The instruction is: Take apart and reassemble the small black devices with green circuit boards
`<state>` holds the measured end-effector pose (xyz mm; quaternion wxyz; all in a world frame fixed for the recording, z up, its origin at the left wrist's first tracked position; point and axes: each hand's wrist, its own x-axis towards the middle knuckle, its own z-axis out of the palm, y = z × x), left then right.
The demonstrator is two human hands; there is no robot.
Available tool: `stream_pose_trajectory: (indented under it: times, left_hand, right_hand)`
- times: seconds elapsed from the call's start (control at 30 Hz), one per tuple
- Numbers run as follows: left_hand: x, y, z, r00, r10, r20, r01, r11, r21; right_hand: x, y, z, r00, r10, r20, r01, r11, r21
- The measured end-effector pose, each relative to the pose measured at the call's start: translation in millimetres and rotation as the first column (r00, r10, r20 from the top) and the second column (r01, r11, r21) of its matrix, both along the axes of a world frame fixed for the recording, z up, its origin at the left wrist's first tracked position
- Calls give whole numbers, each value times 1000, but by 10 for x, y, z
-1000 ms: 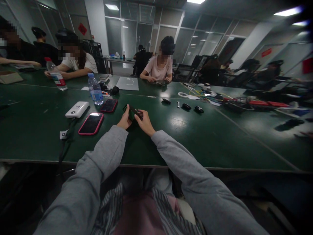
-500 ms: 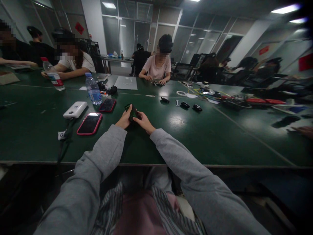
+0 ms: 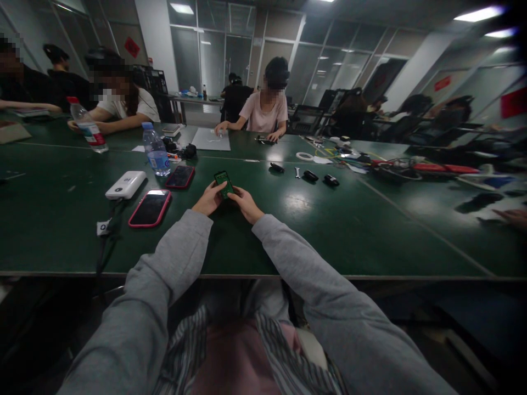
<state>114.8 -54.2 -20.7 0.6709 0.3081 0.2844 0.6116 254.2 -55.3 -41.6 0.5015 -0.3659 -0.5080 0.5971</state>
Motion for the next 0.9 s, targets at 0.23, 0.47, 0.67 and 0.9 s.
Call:
stream_pose_trajectory:
  times: [0.23,0.47,0.67,0.9]
  left_hand:
    - [-4,-10,-4,1000,-17,-19,18,999,39]
    - [-7,24,-42,999,-11,-47,14,998,60]
    - [-20,72,-71,997,12,-77,-8,998,56]
    - [-10,72,-73,995,43,-85,-37,996,76]
  right_hand:
    - [15,-50,57,998,11,-60,-12,1000,-23]
    - [18,-40,61,998,10,-60,-12,999,-45]
    - [33,-24,34,997,29,-68,-30,999,-22]
    - [26,5,-6,998,13,-55,-13,1000,-2]
